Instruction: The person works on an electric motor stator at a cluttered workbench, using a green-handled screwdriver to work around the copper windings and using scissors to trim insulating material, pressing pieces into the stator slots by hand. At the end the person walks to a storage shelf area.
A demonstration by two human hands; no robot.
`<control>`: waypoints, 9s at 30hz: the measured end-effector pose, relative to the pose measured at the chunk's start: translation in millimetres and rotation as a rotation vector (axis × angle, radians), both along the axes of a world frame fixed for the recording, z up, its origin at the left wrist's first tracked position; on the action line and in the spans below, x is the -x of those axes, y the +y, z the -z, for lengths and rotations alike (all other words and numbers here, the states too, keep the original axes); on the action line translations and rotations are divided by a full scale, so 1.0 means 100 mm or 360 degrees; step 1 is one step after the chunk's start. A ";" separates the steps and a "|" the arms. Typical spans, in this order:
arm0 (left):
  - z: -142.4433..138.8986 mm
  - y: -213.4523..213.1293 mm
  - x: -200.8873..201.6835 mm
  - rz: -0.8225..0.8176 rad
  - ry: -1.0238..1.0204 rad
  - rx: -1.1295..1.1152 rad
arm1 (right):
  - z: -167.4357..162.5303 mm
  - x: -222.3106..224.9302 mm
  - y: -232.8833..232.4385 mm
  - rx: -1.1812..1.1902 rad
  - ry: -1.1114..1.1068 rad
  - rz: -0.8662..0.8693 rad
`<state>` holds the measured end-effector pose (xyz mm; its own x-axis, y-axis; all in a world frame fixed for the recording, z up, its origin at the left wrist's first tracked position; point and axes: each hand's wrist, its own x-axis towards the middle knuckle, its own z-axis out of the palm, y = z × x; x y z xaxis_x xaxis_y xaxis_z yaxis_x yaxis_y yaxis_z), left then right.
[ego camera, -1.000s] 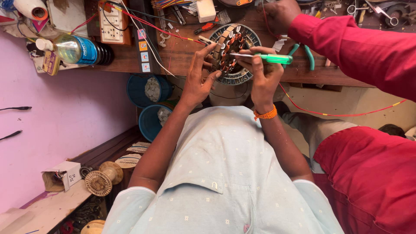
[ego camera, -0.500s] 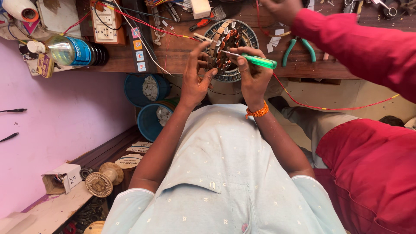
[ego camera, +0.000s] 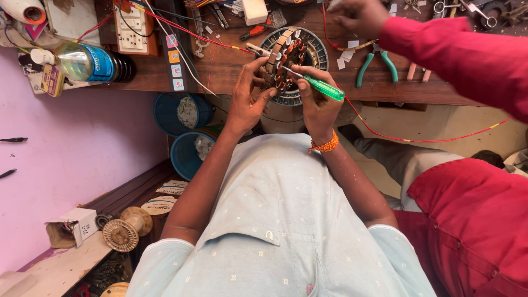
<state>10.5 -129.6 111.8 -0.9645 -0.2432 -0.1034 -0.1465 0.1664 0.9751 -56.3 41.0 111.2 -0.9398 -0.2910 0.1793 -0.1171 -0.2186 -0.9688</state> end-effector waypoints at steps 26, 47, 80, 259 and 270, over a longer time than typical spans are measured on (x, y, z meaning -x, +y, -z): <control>-0.02 0.28 -0.05 0.0081 0.0217 0.0243 | -0.29 0.03 0.13 -0.0718 0.0595 0.0155; 0.13 0.38 -0.18 0.0019 0.0171 0.0085 | -0.04 0.01 0.30 0.0064 -0.0174 0.0029; -0.24 0.21 0.02 -0.0081 0.0468 0.0372 | 0.64 0.00 1.45 -0.0536 -0.0319 0.0344; 0.04 -0.03 -0.35 -0.0365 0.0355 0.0352 | -0.44 0.65 0.52 -0.1039 0.0339 -0.0804; 0.07 0.08 -0.32 -0.0507 0.0363 0.0372 | -0.04 0.16 0.58 -0.0608 -0.0060 -0.0791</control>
<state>42.0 -121.8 104.4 -0.8296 -0.5229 0.1960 -0.0118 0.3673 0.9300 -72.7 98.7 114.7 -0.6794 -0.7317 -0.0540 -0.0549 0.1240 -0.9908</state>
